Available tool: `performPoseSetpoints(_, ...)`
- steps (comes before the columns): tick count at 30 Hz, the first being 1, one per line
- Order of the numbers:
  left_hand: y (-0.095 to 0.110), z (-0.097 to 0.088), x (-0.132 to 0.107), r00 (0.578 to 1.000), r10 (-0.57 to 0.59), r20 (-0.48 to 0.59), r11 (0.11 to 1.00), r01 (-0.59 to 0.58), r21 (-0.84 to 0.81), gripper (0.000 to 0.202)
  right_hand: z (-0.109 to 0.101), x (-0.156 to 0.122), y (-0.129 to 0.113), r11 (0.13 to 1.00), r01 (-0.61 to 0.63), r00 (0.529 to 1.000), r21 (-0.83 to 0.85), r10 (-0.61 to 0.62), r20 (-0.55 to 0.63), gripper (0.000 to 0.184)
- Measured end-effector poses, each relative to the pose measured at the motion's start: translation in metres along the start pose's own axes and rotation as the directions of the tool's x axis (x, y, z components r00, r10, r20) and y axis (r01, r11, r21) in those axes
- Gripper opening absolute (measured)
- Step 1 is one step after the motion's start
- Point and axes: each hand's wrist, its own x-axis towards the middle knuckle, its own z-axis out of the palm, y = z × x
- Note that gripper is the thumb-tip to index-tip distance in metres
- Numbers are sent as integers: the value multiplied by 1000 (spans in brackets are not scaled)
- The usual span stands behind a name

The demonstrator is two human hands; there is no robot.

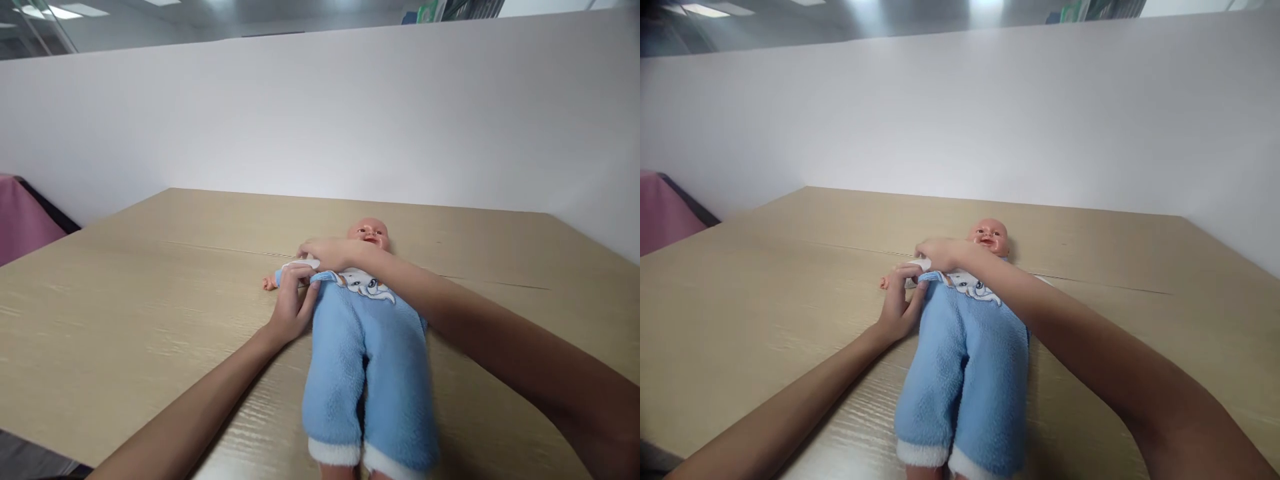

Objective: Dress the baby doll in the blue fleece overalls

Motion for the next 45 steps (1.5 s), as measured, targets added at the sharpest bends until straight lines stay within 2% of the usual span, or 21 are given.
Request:
performPoseSetpoints(2, 1, 0, 1, 1000, 4, 1, 1000, -4, -13, 6, 5, 10, 1, 998, 51, 997, -40, -49, 63, 26)
performPoseSetpoints(4, 3, 1, 2, 1000, -8, 19, 999, 9, -40, 6, 7, 10, -1, 994, 77, 996, -81, -73, 48, 22)
performPoseSetpoints(6, 5, 1, 3, 999, -20, 43, 997, 23, -75, 6, 6, 1, -4, 991, 69, 997, -116, -73, -24, 22)
performPoseSetpoints(8, 6, 1, 3, 999, -1, 54, 994, 7, -113, 6, 2, -12, -6, 992, 25, 988, -120, -43, -150, 26)
performPoseSetpoints(10, 5, 1, 2, 998, 34, 58, 991, -26, -129, 8, -1, -25, -3, 999, -37, 947, -31, 26, -322, 29)
performPoseSetpoints(13, 3, 0, -3, 995, 96, 42, 993, -92, -71, 17, 0, -41, 12, 955, -22, 863, 295, 167, -477, 30)
performPoseSetpoints(15, 1, -2, -7, 987, 163, 4, 986, -163, 20, 22, 4, -48, 24, 868, 61, 858, 492, 206, -470, 31)
performPoseSetpoints(17, -1, -3, -10, 966, 256, -29, 963, -253, 93, 26, 7, -54, 31, 806, 118, 870, 580, 197, -451, 36)
performPoseSetpoints(19, -2, -5, -11, 944, 325, -45, 941, -318, 118, 30, 8, -58, 30, 825, 123, 887, 552, 158, -434, 42)
performPoseSetpoints(21, -3, -5, -12, 939, 338, -66, 938, -331, 104, 29, 8, -61, 23, 882, 111, 898, 458, 109, -426, 44)
performPoseSetpoints(24, -4, -2, -15, 968, 225, -107, 974, -228, -14, 18, 9, -63, 11, 921, 104, 900, 375, 73, -430, 45)
performPoseSetpoints(26, -2, 2, -15, 990, 60, -129, 988, -78, -135, 12, 12, -63, 6, 918, 97, 901, 385, 83, -425, 43)
performPoseSetpoints(28, 2, 6, -14, 978, -160, -137, 966, 126, -228, 16, 15, -65, 2, 917, 102, 905, 385, 75, -419, 38)
performPoseSetpoints(31, 7, 9, -8, 907, -409, -104, 877, 359, -320, 21, 17, -72, -6, 925, 82, 904, 370, 87, -418, 27)
performPoseSetpoints(34, 6, 12, -1, 850, -528, -6, 770, 475, -427, 21, 16, -85, -20, 912, -76, 883, 404, 250, -397, 23)
performPoseSetpoints(36, 1, 14, 2, 810, -585, 39, 686, 520, -510, 24, 16, -93, -28, 909, -159, 890, 385, 301, -343, 32)
performPoseSetpoints(38, -5, 17, 3, 740, -667, 85, 557, 570, -604, 33, 19, -98, -30, 930, -135, 925, 342, 242, -294, 40)
performPoseSetpoints(40, -10, 19, 4, 642, -747, 173, 389, 633, -669, 47, 26, -98, -25, 921, -49, 946, 386, 167, -279, 38)
performPoseSetpoints(42, -14, 21, 5, 571, -776, 266, 271, 684, -677, 57, 34, -96, -14, 844, 27, 943, 536, 157, -294, 36)
performPoseSetpoints(43, -15, 20, 5, 564, -773, 290, 257, 697, -670, 58, 38, -95, -8, 782, 48, 938, 622, 179, -297, 36)
performPoseSetpoints(45, -19, 18, 6, 583, -752, 307, 284, 707, -648, 55, 45, -94, 2, 652, 59, 928, 756, 243, -282, 37)
